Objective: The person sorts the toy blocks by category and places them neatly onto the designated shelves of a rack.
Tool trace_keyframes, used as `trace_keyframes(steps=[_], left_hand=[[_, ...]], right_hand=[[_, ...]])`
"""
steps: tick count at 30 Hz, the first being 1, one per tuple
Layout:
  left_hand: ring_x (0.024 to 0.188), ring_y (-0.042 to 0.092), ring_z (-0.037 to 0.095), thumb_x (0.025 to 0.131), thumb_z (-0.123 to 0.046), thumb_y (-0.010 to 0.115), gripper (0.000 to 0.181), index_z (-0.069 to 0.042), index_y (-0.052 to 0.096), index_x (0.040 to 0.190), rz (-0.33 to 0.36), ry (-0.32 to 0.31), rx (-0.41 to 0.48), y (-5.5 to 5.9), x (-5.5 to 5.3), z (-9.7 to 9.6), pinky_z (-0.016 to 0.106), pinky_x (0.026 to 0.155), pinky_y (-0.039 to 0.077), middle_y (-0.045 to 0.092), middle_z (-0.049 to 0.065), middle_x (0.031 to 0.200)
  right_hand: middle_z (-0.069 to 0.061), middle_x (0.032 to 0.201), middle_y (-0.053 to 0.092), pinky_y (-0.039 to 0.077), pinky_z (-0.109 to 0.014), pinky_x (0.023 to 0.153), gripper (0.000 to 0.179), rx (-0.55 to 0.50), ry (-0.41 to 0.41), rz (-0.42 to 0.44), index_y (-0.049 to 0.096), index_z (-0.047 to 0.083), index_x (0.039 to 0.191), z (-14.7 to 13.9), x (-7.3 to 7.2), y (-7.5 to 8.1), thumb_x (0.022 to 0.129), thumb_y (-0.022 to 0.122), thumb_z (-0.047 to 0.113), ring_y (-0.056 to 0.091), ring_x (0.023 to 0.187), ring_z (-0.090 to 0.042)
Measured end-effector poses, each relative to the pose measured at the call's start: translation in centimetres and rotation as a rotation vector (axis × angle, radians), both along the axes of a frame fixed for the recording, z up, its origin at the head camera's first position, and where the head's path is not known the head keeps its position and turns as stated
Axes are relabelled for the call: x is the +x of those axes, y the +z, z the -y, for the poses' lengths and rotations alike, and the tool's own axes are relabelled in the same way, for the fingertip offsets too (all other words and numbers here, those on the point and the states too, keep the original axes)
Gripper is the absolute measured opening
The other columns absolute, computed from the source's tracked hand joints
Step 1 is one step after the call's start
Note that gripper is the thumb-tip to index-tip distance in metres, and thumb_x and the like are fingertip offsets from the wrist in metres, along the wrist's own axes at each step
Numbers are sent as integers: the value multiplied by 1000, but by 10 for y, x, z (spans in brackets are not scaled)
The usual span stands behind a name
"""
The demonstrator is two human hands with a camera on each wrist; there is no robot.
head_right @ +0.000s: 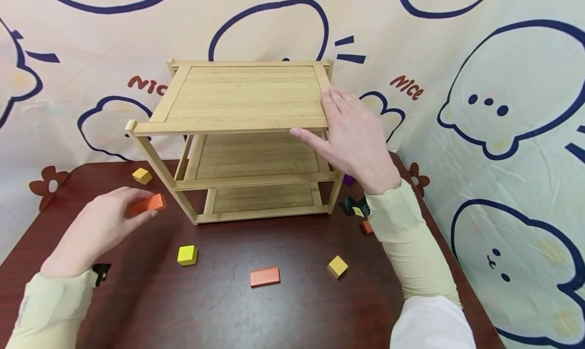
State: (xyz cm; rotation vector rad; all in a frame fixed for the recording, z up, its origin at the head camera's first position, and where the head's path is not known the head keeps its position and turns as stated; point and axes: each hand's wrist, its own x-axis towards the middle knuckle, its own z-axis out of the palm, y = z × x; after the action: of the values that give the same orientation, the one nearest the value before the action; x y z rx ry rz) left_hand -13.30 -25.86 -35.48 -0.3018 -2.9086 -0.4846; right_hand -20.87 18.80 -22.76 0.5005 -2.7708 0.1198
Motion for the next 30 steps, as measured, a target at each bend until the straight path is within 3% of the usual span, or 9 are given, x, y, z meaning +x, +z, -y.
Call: trace_keyframes(steps=[15,30], left_hand=[[78,61,29,81,-16,88,40,0,70,112,-89,-98,-3,13,7,-18,50,70,54,68,16,99],[79,61,28,80,-14,88,39,-1,70,112,-25,-118,21,28,21,-30,48,69,56,68,14,100]], right_hand=[[-13,165,25,29,-58,114,100,7,-19,7,24,9,162,2,1,0,93,36,80,24,150,-34],[-14,165,25,30,-59,113,100,6,-27,8,24,9,162,3,1,0,93,35,80,25,150,-33]])
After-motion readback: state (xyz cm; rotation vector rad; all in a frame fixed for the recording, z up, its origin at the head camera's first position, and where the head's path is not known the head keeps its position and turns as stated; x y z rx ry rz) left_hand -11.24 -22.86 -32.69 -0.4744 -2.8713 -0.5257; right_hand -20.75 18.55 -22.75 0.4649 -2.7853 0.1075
